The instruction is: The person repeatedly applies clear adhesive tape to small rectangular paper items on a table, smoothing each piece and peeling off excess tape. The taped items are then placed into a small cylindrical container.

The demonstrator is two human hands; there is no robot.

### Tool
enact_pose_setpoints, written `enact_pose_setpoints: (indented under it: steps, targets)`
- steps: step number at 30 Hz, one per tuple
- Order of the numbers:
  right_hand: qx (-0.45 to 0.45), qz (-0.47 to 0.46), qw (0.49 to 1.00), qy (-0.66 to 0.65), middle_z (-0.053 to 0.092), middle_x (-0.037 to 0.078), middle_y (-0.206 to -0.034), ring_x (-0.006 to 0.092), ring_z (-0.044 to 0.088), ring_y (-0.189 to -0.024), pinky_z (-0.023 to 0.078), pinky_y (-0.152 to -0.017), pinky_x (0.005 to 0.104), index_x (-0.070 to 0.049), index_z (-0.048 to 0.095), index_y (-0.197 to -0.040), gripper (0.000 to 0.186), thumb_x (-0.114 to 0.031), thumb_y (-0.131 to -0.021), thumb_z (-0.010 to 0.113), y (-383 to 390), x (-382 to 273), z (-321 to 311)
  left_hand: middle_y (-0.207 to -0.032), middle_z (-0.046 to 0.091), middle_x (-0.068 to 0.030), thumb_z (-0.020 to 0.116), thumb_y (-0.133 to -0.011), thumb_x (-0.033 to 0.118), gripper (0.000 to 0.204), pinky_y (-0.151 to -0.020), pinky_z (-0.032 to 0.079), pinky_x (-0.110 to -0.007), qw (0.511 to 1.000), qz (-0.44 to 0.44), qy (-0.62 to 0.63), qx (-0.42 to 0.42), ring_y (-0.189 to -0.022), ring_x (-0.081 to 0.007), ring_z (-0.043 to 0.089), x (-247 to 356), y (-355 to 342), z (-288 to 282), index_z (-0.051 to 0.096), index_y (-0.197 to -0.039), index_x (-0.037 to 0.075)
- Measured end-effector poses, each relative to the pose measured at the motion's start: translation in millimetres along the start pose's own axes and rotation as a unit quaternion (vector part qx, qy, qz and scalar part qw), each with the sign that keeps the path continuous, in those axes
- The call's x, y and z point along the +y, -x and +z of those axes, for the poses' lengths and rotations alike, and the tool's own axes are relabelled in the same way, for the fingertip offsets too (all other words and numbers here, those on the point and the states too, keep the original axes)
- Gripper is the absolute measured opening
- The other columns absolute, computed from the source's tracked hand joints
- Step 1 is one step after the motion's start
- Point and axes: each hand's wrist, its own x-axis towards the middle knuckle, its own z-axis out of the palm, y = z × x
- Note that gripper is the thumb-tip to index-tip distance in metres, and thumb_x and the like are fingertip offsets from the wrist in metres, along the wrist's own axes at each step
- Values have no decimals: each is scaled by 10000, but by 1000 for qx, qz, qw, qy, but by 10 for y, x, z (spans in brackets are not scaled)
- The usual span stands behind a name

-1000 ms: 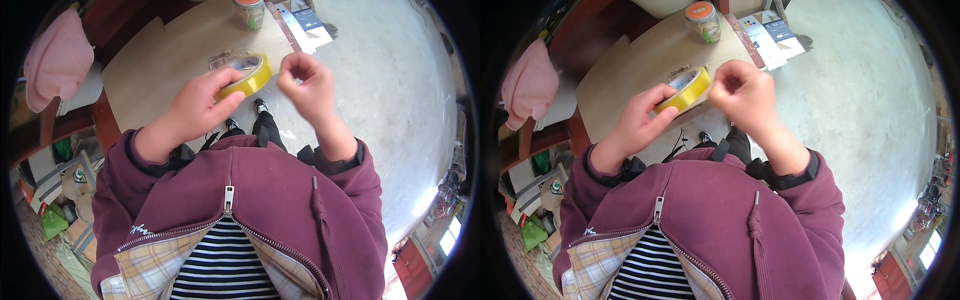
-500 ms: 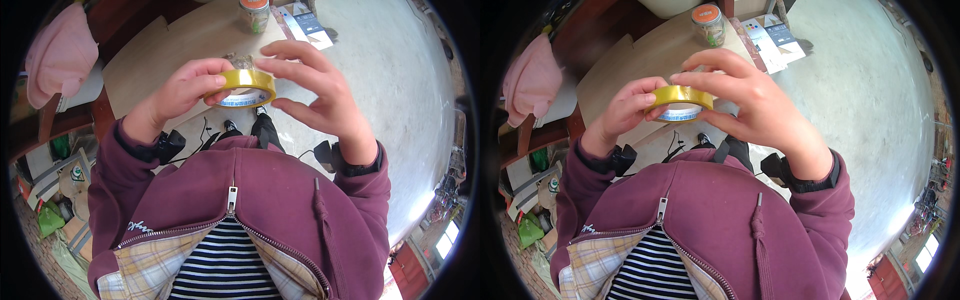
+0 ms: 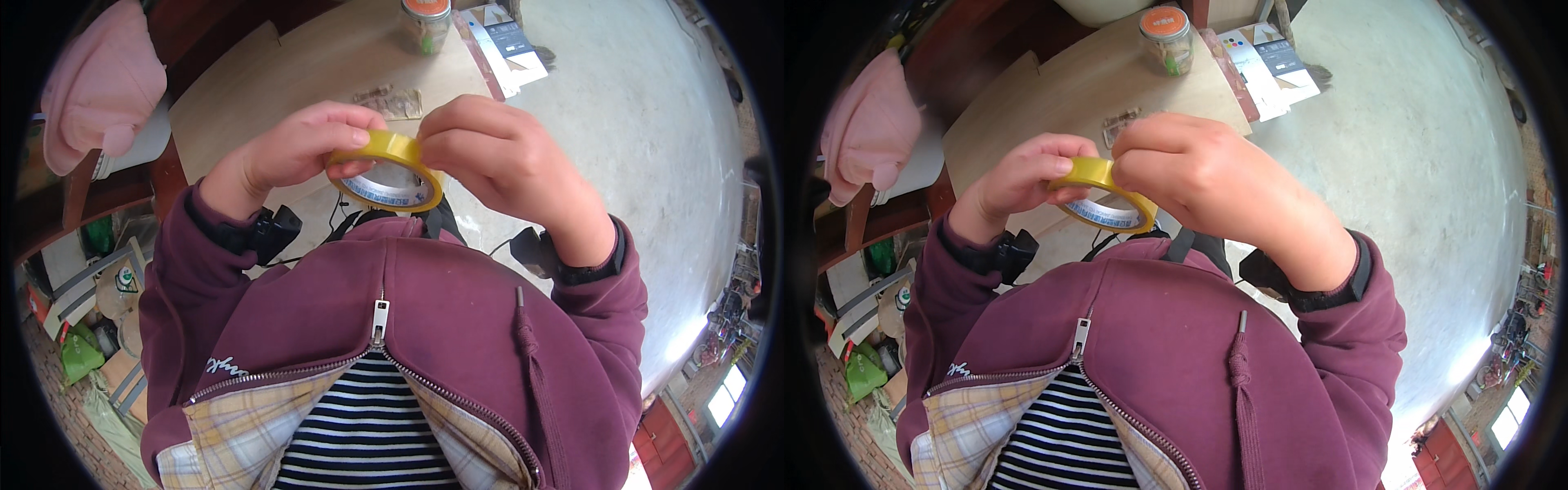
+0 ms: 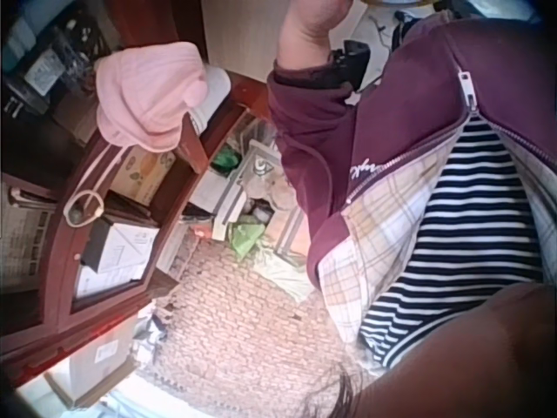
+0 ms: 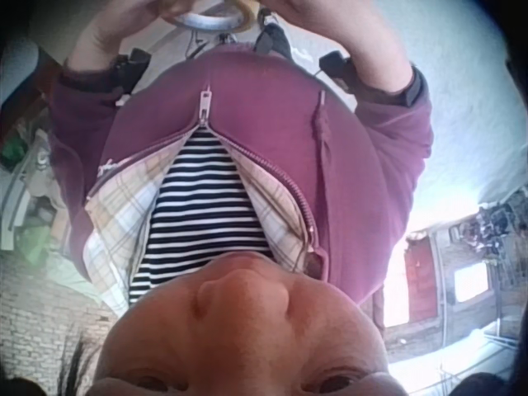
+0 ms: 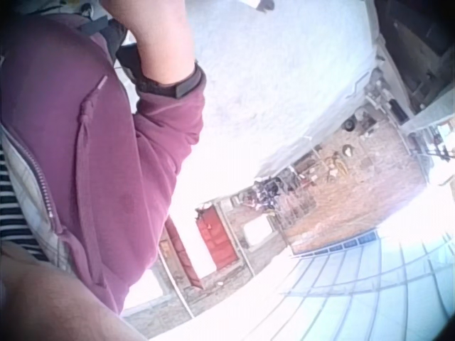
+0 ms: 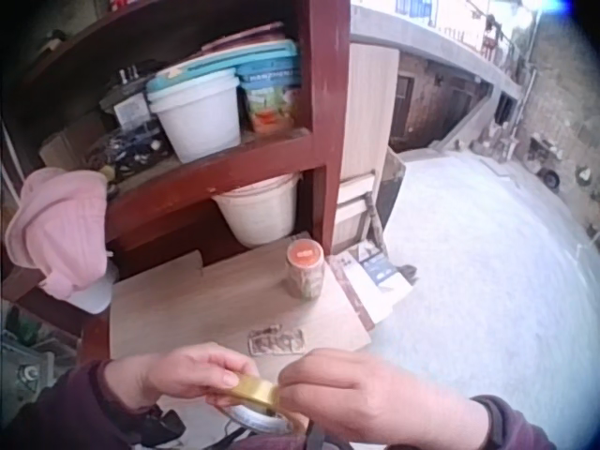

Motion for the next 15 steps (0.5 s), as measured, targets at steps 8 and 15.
enact_pose_setpoints:
  steps: [8, 15]
  targets:
    - [234, -12, 971, 52, 622, 132, -849, 251, 603, -722, 490, -641, 339, -7, 567, -805, 167, 102, -714, 654, 182, -235, -314, -727, 499, 17, 742, -850, 365, 475, -645, 385, -235, 982, 102, -126, 93, -671, -78, 443, 214, 323, -11, 539, -1083, 4]
    - [388, -164, 906, 46, 599, 28, -812, 221, 570, -700, 438, -514, 289, -117, 628, -739, 189, 35, -644, 687, 236, -696, -623, -1051, 604, -185, 605, -953, 163, 166, -1026, 338, -669, 921, 335, 20, -200, -1213, -517, 470, 573, 544, 384, 504, -897, 44]
